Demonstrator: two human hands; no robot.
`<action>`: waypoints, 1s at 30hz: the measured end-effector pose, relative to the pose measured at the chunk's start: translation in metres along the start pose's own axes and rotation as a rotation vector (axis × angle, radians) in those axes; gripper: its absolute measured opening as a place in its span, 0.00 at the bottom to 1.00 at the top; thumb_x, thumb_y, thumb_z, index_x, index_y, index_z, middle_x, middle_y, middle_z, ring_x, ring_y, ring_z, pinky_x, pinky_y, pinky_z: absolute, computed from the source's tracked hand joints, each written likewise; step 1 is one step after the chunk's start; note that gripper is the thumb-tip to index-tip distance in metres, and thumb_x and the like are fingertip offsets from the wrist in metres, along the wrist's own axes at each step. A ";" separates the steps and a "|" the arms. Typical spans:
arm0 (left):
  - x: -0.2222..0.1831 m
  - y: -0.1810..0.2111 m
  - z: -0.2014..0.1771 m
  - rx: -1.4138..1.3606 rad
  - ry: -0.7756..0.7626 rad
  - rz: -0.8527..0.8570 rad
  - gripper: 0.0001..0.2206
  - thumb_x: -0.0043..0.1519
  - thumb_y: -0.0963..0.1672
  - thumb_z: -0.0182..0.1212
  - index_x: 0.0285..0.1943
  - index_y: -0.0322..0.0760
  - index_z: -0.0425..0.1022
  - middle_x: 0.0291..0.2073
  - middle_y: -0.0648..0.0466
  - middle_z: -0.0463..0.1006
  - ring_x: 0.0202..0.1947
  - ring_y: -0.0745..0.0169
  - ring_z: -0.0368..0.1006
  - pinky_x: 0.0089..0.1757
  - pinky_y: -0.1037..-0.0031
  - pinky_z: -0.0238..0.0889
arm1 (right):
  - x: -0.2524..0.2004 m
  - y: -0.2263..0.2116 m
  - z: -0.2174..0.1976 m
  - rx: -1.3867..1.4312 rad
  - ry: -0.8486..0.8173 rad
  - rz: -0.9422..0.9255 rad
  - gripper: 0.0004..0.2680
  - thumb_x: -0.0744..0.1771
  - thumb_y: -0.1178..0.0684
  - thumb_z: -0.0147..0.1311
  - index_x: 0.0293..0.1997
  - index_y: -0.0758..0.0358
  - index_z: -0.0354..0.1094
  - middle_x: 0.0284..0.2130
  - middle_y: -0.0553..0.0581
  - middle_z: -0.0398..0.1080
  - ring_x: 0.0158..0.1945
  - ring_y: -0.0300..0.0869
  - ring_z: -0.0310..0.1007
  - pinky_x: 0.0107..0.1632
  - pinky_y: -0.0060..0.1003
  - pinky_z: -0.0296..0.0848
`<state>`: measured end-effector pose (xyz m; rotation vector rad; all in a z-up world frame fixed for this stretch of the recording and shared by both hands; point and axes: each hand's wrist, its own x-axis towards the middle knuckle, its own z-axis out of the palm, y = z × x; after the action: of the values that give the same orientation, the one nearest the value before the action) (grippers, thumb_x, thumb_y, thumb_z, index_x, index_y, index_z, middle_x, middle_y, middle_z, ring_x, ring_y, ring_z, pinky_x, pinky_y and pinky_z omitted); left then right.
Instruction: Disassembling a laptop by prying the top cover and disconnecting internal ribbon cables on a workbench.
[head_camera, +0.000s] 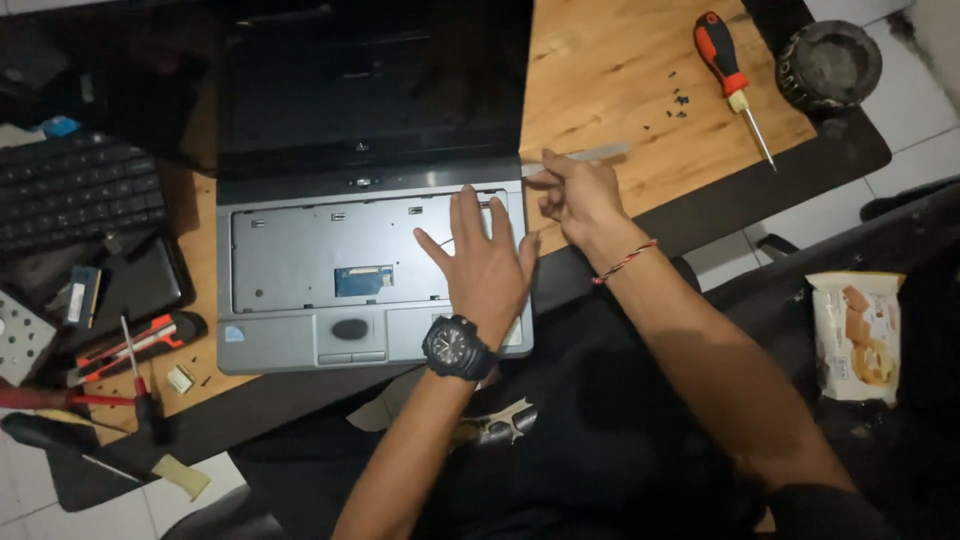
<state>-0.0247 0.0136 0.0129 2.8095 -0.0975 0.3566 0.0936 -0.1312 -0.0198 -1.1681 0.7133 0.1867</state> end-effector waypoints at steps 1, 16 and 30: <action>-0.001 0.000 0.002 -0.007 0.030 0.015 0.26 0.74 0.54 0.61 0.74 0.31 0.78 0.78 0.29 0.67 0.81 0.31 0.61 0.67 0.11 0.31 | 0.011 0.005 -0.002 -0.004 0.003 0.003 0.10 0.70 0.53 0.67 0.48 0.70 0.70 0.31 0.65 0.79 0.20 0.35 0.64 0.29 0.41 0.87; -0.001 -0.004 0.005 -0.044 0.091 0.034 0.24 0.72 0.52 0.65 0.74 0.37 0.78 0.76 0.32 0.68 0.81 0.34 0.62 0.67 0.12 0.35 | -0.024 -0.009 0.011 0.020 0.037 -0.024 0.10 0.71 0.53 0.64 0.49 0.71 0.70 0.33 0.67 0.79 0.23 0.35 0.62 0.32 0.41 0.89; -0.015 -0.077 -0.056 -0.096 0.039 -0.081 0.36 0.66 0.61 0.65 0.77 0.39 0.71 0.81 0.32 0.62 0.84 0.26 0.49 0.65 0.08 0.36 | -0.020 -0.014 -0.029 0.288 0.178 -0.852 0.08 0.74 0.47 0.61 0.51 0.49 0.63 0.42 0.62 0.77 0.37 0.50 0.86 0.39 0.42 0.90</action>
<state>-0.0443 0.1046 0.0381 2.7016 0.0071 0.3767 0.0728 -0.1575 -0.0029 -1.1234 0.3287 -0.7189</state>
